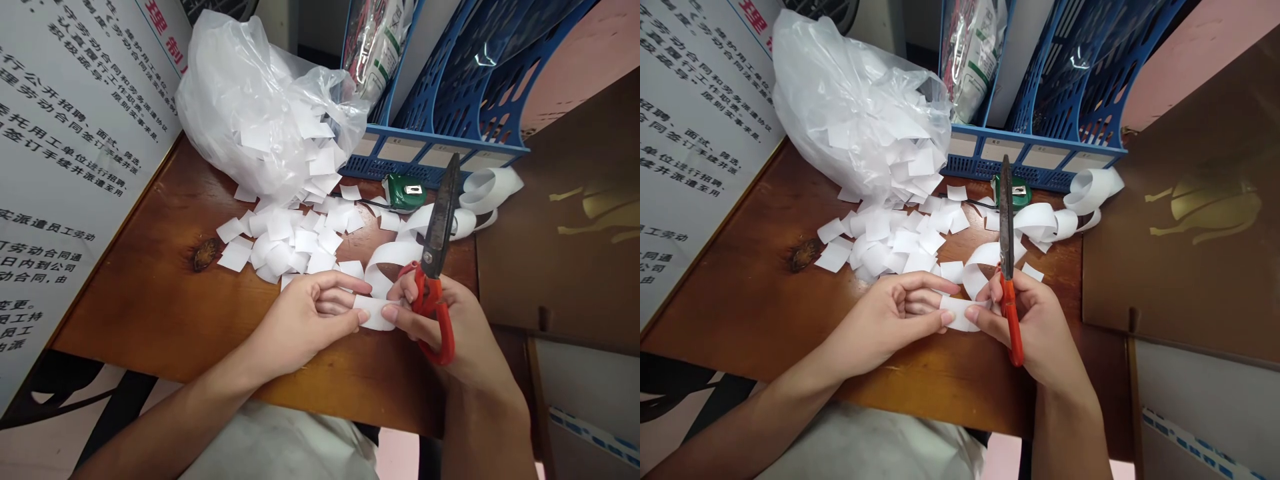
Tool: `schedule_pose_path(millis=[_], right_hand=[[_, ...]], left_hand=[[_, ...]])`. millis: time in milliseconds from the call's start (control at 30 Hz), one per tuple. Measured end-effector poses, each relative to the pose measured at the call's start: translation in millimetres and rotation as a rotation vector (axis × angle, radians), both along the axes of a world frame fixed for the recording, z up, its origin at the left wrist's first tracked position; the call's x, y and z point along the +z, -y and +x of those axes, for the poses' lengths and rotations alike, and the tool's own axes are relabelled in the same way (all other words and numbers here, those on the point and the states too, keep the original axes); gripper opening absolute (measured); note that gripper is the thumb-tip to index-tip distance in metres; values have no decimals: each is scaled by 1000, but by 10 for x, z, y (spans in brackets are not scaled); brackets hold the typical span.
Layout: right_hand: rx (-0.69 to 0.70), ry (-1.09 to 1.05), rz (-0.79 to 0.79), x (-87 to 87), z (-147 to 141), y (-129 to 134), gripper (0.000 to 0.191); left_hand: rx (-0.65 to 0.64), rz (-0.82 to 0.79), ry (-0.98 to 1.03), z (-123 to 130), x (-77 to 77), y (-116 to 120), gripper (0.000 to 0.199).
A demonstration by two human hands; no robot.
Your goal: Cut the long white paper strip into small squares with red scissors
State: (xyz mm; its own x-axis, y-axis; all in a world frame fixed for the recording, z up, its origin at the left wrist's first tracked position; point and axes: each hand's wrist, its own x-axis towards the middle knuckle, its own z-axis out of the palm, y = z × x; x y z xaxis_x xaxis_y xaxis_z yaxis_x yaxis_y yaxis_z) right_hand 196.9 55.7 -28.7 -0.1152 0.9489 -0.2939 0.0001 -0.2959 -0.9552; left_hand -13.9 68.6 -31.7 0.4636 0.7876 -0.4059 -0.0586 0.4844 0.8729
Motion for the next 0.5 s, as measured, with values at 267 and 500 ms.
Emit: schedule_pose_path(millis=[267, 500], right_hand=[[21, 6, -29, -18, -8, 2, 39], [-24, 4, 7, -31, -53, 4, 38]], left_hand=[[23, -43, -13, -14, 1, -20, 27], [11, -53, -22, -18, -9, -21, 26]])
